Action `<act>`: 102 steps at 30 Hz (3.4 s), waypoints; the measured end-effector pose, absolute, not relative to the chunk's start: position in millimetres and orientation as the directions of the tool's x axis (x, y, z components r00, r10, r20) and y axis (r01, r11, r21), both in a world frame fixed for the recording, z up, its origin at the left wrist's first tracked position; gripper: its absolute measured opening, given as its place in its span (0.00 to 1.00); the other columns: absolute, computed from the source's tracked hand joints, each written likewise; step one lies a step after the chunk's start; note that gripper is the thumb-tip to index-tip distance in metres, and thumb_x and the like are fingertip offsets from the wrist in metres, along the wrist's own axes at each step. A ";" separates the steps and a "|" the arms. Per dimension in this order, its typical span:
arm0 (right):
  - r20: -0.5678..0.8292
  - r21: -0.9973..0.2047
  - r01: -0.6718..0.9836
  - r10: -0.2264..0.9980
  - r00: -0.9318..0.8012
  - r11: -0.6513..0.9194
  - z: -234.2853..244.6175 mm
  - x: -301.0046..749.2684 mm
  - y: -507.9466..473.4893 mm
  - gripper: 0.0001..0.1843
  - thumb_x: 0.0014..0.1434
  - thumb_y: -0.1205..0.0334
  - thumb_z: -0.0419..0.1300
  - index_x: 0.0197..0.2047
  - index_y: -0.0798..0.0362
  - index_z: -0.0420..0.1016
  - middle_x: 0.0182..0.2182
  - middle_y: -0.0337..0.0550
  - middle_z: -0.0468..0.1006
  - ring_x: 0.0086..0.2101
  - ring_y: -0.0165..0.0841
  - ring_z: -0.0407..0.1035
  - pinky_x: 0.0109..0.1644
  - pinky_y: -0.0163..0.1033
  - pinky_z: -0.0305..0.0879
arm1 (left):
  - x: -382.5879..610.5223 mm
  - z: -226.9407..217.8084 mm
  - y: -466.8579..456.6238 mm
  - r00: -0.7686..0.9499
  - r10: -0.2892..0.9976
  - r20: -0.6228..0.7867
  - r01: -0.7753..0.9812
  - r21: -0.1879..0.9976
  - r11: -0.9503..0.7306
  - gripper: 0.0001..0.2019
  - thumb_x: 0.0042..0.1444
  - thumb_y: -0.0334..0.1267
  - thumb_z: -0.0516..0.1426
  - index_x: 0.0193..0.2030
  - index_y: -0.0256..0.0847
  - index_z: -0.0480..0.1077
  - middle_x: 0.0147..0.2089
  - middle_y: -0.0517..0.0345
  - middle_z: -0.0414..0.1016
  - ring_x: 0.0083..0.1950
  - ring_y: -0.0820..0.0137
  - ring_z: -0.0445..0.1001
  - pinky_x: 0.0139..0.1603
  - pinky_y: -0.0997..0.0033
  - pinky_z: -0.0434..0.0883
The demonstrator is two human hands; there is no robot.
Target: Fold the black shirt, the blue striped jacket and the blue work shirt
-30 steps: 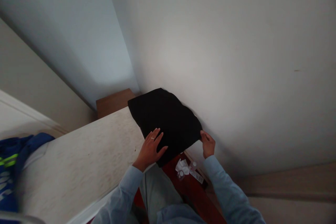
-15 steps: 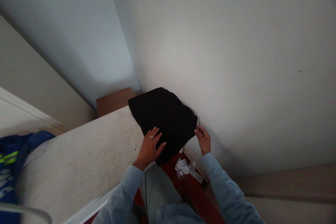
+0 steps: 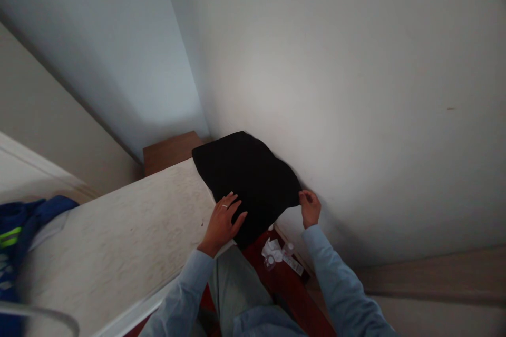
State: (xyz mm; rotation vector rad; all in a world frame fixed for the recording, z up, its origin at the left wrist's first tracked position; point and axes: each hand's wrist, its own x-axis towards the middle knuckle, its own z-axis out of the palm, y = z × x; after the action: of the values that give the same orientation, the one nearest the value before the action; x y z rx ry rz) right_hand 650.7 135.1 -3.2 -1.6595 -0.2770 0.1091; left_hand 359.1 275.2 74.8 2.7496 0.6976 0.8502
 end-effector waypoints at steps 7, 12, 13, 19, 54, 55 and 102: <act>0.135 -0.976 0.163 0.184 0.974 -0.147 -2.8 643.7 143.7 0.25 0.49 0.41 0.60 0.34 0.57 0.77 0.34 0.49 0.78 0.36 0.36 0.70 0.48 0.45 0.68 | 359.4 69.6 275.3 0.721 0.496 0.484 0.424 0.258 -0.868 0.20 0.65 0.48 0.54 0.56 0.39 0.74 0.62 0.47 0.73 0.67 0.57 0.69 0.66 0.47 0.71; 0.203 -0.960 0.227 0.151 0.967 -0.164 12.8 631.4 136.6 0.24 0.53 0.44 0.56 0.40 0.57 0.76 0.41 0.53 0.78 0.40 0.37 0.70 0.51 0.46 0.68 | 359.9 66.4 276.2 0.707 0.513 0.487 0.429 0.282 -0.858 0.17 0.66 0.44 0.53 0.54 0.39 0.74 0.59 0.48 0.75 0.64 0.59 0.71 0.67 0.49 0.71; 0.252 -0.947 0.275 0.152 0.956 -0.163 20.3 627.8 135.0 0.24 0.55 0.45 0.55 0.42 0.57 0.75 0.43 0.53 0.77 0.42 0.37 0.70 0.51 0.46 0.69 | 359.9 66.1 276.3 0.705 0.517 0.486 0.430 0.287 -0.856 0.17 0.65 0.44 0.53 0.54 0.39 0.75 0.59 0.49 0.75 0.64 0.59 0.71 0.67 0.49 0.71; 0.598 -0.700 0.714 0.554 0.579 0.008 86.4 606.7 157.2 0.19 0.66 0.52 0.50 0.47 0.52 0.78 0.50 0.50 0.76 0.53 0.38 0.70 0.62 0.49 0.65 | 360.0 67.7 274.4 0.708 0.545 0.449 0.437 0.327 -0.838 0.17 0.65 0.44 0.54 0.54 0.39 0.75 0.60 0.48 0.74 0.65 0.60 0.71 0.68 0.48 0.69; 0.018 -0.311 0.894 0.942 -0.334 0.323 102.5 500.3 342.5 0.24 0.70 0.55 0.49 0.64 0.50 0.72 0.65 0.48 0.66 0.67 0.40 0.58 0.72 0.56 0.50 | 343.8 67.0 219.9 0.749 0.599 0.283 0.535 0.274 -0.799 0.34 0.62 0.49 0.56 0.71 0.35 0.57 0.75 0.41 0.52 0.77 0.53 0.50 0.77 0.49 0.52; 0.010 -0.312 0.900 0.948 -0.317 0.304 103.5 498.2 348.1 0.24 0.71 0.55 0.49 0.64 0.51 0.72 0.65 0.48 0.66 0.67 0.41 0.58 0.72 0.57 0.51 | 343.4 66.9 219.8 0.753 0.596 0.279 0.533 0.271 -0.801 0.34 0.62 0.49 0.55 0.71 0.35 0.57 0.75 0.40 0.52 0.77 0.53 0.50 0.77 0.49 0.52; -0.106 -0.994 0.027 0.938 -0.329 -0.102 50.1 241.5 115.0 0.32 0.59 0.36 0.60 0.56 0.50 0.78 0.51 0.51 0.79 0.45 0.39 0.78 0.52 0.44 0.77 | 51.9 206.2 194.5 -0.028 0.784 0.620 0.766 0.518 -0.382 0.15 0.66 0.43 0.53 0.31 0.38 0.72 0.36 0.54 0.77 0.39 0.72 0.74 0.44 0.73 0.69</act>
State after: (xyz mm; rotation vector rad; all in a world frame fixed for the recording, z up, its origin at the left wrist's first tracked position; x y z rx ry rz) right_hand 241.5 115.0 50.1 -1.1170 -1.4098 1.5321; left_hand 51.9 194.5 206.2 2.1756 1.7355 1.4134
